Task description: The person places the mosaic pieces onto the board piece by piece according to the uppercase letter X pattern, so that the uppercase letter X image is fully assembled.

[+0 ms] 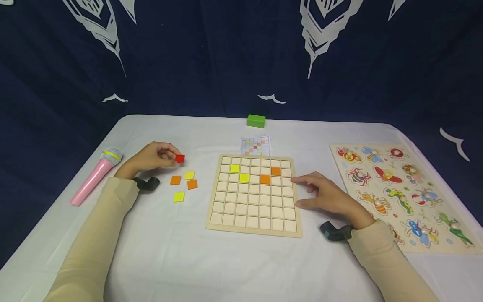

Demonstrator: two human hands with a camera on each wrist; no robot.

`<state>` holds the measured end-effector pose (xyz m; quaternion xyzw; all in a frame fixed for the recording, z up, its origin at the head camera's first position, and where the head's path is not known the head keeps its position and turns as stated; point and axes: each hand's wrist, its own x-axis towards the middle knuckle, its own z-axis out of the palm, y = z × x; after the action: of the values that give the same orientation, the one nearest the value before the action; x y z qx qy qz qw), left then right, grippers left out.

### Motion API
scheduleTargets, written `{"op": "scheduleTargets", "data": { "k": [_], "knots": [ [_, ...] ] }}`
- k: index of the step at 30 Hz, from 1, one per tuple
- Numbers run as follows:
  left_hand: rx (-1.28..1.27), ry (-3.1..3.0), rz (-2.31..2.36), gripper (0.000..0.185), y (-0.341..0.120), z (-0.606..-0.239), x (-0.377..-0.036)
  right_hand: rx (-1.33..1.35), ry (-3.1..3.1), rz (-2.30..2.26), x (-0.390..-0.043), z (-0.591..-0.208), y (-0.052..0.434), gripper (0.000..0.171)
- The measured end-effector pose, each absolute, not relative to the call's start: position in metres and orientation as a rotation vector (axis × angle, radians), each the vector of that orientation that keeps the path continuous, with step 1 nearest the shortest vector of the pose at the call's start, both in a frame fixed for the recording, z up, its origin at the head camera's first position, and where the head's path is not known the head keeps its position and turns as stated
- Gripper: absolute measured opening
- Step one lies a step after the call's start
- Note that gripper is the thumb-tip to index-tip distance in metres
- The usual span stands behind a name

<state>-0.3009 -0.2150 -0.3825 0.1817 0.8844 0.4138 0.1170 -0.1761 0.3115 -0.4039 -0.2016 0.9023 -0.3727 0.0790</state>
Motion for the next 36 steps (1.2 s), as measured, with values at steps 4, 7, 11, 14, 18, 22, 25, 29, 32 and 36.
{"op": "scheduleTargets", "data": {
  "k": [4, 7, 11, 14, 18, 22, 25, 29, 32, 36],
  "knots": [
    [0.567, 2.61, 1.223, 0.029, -0.208, -0.38, -0.3, -0.612, 2.698, -1.122, -0.177, -0.404, 0.312, 0.067],
    [0.606, 2.6, 1.238, 0.029, -0.199, -0.377, -0.298, -0.62, 2.699, -1.124, -0.177, -0.403, 0.312, 0.067],
    [0.672, 2.566, 1.254, 0.028, -0.186, -0.374, -0.295, -0.621, 2.698, -1.126, -0.177, -0.403, 0.312, 0.066],
    [0.721, 2.547, 1.254, 0.027, -0.175, -0.373, -0.291, -0.61, 2.699, -1.121, -0.177, -0.403, 0.311, 0.066],
    [0.779, 2.517, 1.266, 0.027, -0.162, -0.374, -0.285, -0.602, 2.699, -1.118, -0.176, -0.404, 0.311, 0.067],
    [0.839, 2.49, 1.258, 0.026, -0.149, -0.376, -0.281, -0.603, 2.7, -1.121, -0.176, -0.404, 0.311, 0.067],
    [0.866, 2.477, 1.244, 0.026, -0.14, -0.376, -0.277, -0.6, 2.703, -1.112, -0.175, -0.404, 0.311, 0.067],
    [0.895, 2.458, 1.228, 0.025, -0.129, -0.374, -0.271, -0.592, 2.702, -1.105, -0.175, -0.403, 0.311, 0.066],
    [0.939, 2.445, 1.2, 0.026, -0.12, -0.372, -0.267, -0.587, 2.701, -1.109, -0.175, -0.403, 0.311, 0.067],
    [1.02, 2.434, 1.136, 0.026, -0.108, -0.373, -0.263, -0.598, 2.696, -1.119, -0.176, -0.403, 0.312, 0.067]
  ]
}}
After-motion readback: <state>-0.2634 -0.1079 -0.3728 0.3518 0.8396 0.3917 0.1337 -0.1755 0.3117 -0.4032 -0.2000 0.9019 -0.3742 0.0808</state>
